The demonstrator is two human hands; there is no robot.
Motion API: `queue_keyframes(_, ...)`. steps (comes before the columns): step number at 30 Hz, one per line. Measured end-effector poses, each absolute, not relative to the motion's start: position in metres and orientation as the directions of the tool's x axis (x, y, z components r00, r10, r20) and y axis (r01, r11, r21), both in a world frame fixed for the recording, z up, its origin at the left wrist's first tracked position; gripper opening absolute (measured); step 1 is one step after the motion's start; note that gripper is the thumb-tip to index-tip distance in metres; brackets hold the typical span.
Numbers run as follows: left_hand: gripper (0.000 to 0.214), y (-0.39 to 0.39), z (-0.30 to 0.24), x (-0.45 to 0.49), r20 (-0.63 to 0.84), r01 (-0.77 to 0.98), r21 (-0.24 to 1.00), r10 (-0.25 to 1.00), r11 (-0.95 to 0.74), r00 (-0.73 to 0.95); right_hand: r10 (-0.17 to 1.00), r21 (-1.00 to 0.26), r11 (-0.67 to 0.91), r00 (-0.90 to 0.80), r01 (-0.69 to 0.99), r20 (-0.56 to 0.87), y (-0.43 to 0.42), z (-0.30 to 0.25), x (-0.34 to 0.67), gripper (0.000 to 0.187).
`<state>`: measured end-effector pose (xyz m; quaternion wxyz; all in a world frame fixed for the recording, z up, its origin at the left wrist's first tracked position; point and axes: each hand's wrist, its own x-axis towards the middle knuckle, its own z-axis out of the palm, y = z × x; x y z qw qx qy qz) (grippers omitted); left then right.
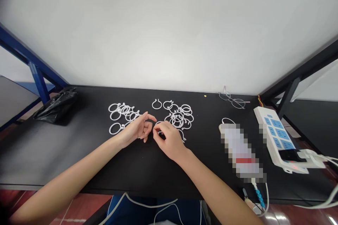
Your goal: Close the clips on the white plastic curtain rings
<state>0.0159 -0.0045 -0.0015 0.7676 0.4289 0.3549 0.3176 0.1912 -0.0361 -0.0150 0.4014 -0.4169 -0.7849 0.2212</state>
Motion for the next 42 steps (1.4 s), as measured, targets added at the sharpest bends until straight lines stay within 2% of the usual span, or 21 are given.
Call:
queue_keyframes(8,0.040,-0.002,-0.001,0.015,-0.254,-0.227,0.895,0.858,0.383,0.446,0.873,-0.633,0.487,-0.360,0.602,0.330,-0.034,-0.019,0.193,0.013)
queue_keyframes(18,0.037,-0.001,-0.006,0.014,-0.235,-0.223,0.908,0.873,0.354,0.427,0.821,-0.686,0.533,-0.498,0.495,0.278,-0.036,-0.017,0.190,0.018)
queue_keyframes(22,0.034,-0.001,-0.007,0.014,-0.226,-0.202,0.921,0.881,0.332,0.416,0.801,-0.701,0.561,-0.501,0.441,0.326,-0.036,-0.017,0.189,0.020)
queue_keyframes(28,0.022,-0.002,-0.007,0.015,-0.217,-0.146,0.942,0.881,0.301,0.421,0.746,-0.668,0.664,-0.362,0.335,0.559,-0.037,-0.018,0.187,0.021)
queue_keyframes(30,0.014,-0.006,-0.008,0.017,-0.152,-0.115,0.970,0.903,0.214,0.401,0.729,-0.650,0.685,-0.307,0.330,0.612,-0.037,-0.016,0.187,0.020)
queue_keyframes(35,0.035,-0.020,-0.006,0.022,0.152,0.041,0.983,0.921,-0.178,0.358,0.726,-0.656,0.682,-0.191,0.323,0.661,-0.039,-0.007,0.189,0.018)
queue_keyframes(38,0.047,-0.026,-0.002,0.024,0.281,0.138,0.927,0.891,-0.348,0.357,0.806,-0.768,0.589,-0.123,0.250,0.579,-0.040,-0.005,0.188,0.012)
queue_keyframes(40,0.049,-0.026,-0.001,0.025,0.303,0.158,0.908,0.869,-0.388,0.392,0.900,-0.893,0.434,-0.110,0.121,0.422,-0.040,-0.004,0.187,0.007)
queue_keyframes(42,0.049,-0.024,-0.001,0.025,0.270,0.164,0.914,0.857,-0.371,0.439,0.960,-0.966,0.260,-0.105,-0.016,0.260,-0.038,-0.004,0.187,0.009)
